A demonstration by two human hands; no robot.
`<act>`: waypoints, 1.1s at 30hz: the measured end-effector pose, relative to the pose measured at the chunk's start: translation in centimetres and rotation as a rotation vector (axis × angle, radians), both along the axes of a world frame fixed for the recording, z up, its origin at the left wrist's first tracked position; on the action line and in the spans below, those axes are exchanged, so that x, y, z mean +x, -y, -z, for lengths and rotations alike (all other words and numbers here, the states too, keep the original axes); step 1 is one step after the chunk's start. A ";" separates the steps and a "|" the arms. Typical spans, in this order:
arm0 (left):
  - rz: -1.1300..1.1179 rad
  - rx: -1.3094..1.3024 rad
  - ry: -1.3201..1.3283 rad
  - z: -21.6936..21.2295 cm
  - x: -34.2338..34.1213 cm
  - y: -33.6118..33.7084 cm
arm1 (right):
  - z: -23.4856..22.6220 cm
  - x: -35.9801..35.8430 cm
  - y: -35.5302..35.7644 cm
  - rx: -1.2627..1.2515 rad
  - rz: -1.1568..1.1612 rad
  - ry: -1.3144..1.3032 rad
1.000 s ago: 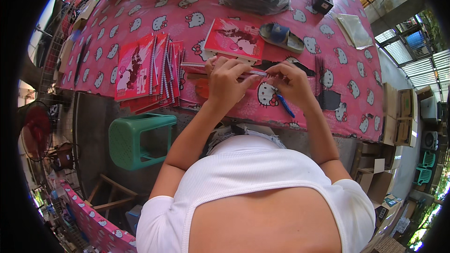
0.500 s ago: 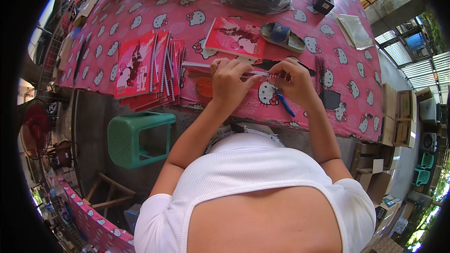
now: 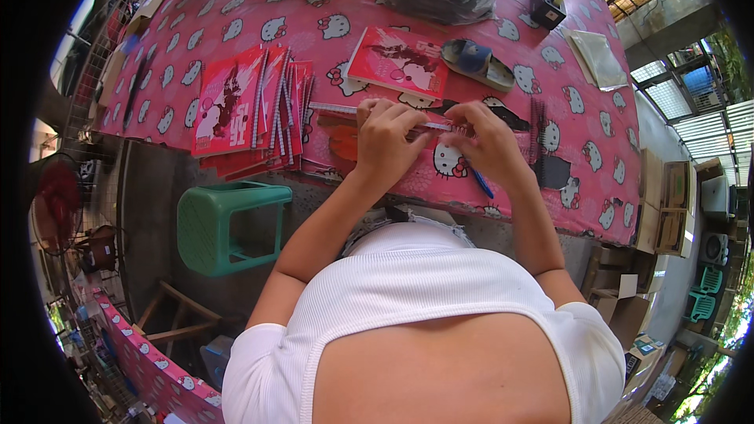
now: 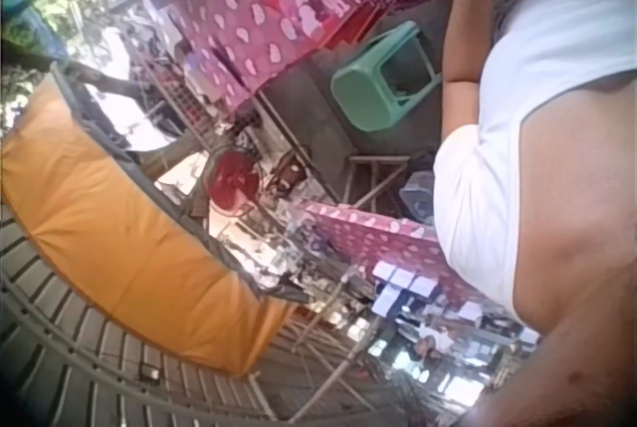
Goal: The person tapes the spines of pink notebooks using a hand-held tape dispenser and blue shears to cut the tape.
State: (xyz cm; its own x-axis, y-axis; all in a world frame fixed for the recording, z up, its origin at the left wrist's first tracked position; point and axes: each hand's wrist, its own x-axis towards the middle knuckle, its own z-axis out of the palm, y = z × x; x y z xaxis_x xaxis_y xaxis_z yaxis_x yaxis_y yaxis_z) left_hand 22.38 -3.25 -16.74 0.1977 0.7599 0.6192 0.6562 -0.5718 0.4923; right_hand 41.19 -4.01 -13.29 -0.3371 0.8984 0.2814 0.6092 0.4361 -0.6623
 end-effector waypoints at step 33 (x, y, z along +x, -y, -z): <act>-0.032 -0.030 0.012 -0.4 -1.4 -0.1 | 8.1 7.6 -9.8 -0.182 -0.417 -0.530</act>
State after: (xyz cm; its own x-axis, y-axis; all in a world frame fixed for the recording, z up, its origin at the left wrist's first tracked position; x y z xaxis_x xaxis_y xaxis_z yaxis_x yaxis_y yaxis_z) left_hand 21.01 -3.14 -16.39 0.1652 0.7838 0.5986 0.6680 -0.5355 0.5168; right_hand 48.82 5.81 -21.40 -0.5231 0.7720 0.3609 -0.0104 0.4177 -0.9085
